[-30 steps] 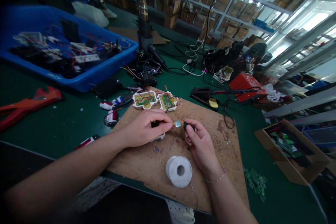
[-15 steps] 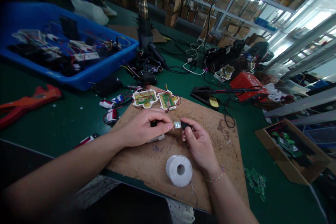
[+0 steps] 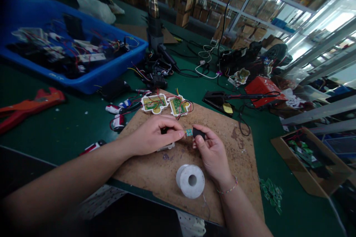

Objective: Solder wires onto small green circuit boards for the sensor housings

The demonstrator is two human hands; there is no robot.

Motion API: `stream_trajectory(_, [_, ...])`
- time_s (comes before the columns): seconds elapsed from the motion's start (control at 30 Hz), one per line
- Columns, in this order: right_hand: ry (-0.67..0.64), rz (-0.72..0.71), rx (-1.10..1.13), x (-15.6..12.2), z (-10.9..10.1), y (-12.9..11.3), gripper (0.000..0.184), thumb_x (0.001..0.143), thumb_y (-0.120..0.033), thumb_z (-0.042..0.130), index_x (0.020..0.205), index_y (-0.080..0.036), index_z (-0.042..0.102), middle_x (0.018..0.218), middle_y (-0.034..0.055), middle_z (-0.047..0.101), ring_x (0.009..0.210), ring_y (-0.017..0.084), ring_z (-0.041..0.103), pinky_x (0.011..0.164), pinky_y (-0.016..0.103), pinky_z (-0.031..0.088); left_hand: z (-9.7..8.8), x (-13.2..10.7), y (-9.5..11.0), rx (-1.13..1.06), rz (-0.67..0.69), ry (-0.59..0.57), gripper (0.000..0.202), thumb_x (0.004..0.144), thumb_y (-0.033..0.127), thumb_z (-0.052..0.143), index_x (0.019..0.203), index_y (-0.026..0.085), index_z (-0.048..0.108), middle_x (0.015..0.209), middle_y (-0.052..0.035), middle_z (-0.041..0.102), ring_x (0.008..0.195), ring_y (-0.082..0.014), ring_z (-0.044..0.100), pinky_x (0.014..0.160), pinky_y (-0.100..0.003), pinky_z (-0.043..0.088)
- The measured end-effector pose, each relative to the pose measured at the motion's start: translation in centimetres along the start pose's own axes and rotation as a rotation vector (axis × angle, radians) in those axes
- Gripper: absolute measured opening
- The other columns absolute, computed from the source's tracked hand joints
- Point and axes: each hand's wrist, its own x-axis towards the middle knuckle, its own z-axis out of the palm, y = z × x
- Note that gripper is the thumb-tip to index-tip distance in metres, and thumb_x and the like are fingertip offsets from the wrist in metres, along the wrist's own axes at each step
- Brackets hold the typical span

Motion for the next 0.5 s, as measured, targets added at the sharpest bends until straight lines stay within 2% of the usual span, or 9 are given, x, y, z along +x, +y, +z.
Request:
stream_trajectory(0.3, [0.013, 0.000, -0.008, 0.03, 0.21, -0.28, 0.038, 0.091, -0.045, 0.075, 0.124, -0.029, 0.069, 0.079, -0.0012, 0.066, 0.068, 0.011, 0.059, 0.061, 0.024, 0.046, -0.06, -0.17, 0.13, -0.051, -0.050, -0.041, 0.026, 0.095, 0.032, 0.062, 0.080, 0.017, 0.076, 0.073, -0.0010, 0.067, 0.070, -0.0129, 0.056, 0.060, -0.023, 0.039])
stream_trajectory(0.5, [0.023, -0.009, -0.011, -0.07, 0.45, -0.51, 0.040, 0.089, -0.047, 0.076, 0.123, -0.028, 0.070, 0.077, -0.0005, 0.066, 0.065, 0.012, 0.057, 0.059, 0.025, 0.047, 0.01, -0.17, 0.22, -0.029, -0.063, -0.025, 0.022, 0.091, 0.027, 0.063, 0.076, 0.017, 0.076, 0.065, 0.0012, 0.059, 0.064, -0.0117, 0.049, 0.057, -0.023, 0.035])
